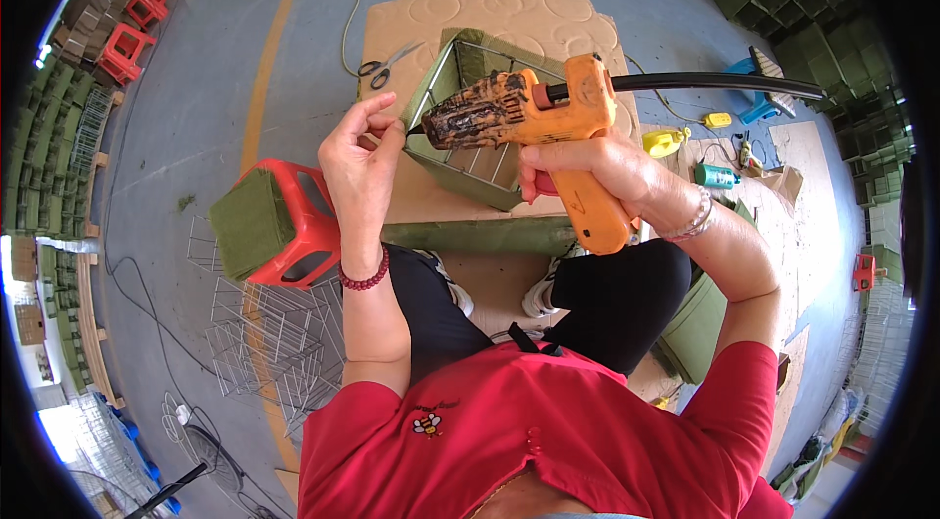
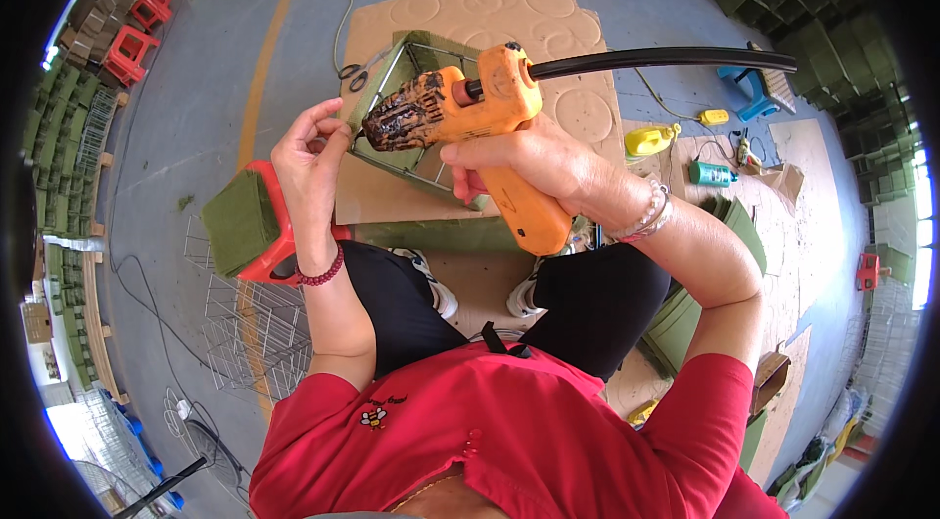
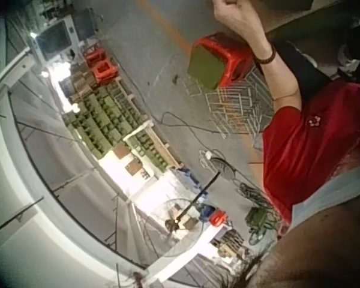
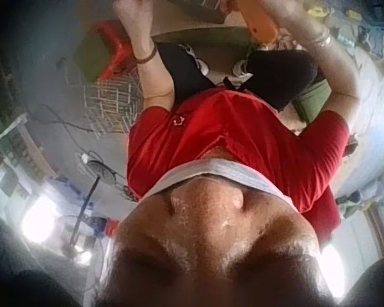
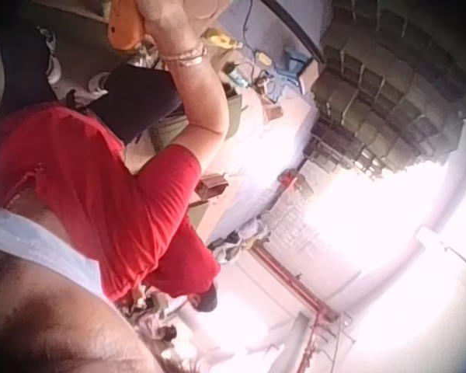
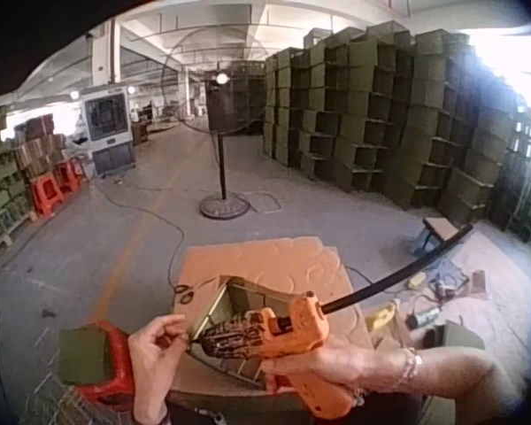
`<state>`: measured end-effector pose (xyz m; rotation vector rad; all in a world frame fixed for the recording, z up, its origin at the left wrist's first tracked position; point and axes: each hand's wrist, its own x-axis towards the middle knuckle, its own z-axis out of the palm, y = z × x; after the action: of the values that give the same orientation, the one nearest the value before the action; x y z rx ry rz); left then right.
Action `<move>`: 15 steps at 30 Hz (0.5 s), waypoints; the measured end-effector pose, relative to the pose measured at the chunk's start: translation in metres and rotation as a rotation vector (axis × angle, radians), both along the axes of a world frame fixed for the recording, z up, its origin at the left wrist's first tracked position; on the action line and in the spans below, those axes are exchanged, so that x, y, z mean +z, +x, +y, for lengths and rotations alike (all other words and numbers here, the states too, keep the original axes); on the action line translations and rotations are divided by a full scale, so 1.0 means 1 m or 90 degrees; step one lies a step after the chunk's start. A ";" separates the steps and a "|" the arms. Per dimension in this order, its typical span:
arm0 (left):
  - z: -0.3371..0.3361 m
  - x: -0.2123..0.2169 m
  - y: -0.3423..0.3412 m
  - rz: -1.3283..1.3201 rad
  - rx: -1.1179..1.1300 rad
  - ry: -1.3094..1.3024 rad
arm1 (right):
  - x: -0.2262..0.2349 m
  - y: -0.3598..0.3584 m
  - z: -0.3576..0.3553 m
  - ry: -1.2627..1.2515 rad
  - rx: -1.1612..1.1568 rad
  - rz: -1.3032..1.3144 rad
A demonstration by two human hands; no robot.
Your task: The user is using a hot glue gun to assemble or reinforce fabric-covered container frames in a manufacturing setting.
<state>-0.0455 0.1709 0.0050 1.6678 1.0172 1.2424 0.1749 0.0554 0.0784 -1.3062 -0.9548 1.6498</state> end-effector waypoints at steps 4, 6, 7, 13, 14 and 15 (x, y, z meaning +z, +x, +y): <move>0.002 -0.001 0.001 -0.017 0.001 -0.002 | -0.002 0.002 0.002 -0.003 -0.011 -0.006; 0.003 -0.003 0.001 -0.025 -0.006 -0.005 | -0.004 0.003 0.002 0.005 -0.011 -0.006; 0.003 -0.003 0.001 -0.026 -0.006 -0.004 | -0.004 0.004 0.003 0.012 -0.012 -0.006; 0.002 -0.001 0.004 -0.018 0.001 -0.020 | -0.006 0.006 0.005 0.010 -0.003 -0.003; 0.002 -0.001 0.004 -0.027 0.000 -0.021 | -0.006 0.005 0.005 0.010 -0.002 -0.003; 0.003 -0.002 0.004 -0.037 -0.002 -0.022 | -0.006 0.003 0.005 0.013 -0.033 -0.004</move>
<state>-0.0412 0.1738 0.0031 1.5983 0.9953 1.2573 0.1774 0.0608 0.0727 -1.3126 -0.9321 1.5937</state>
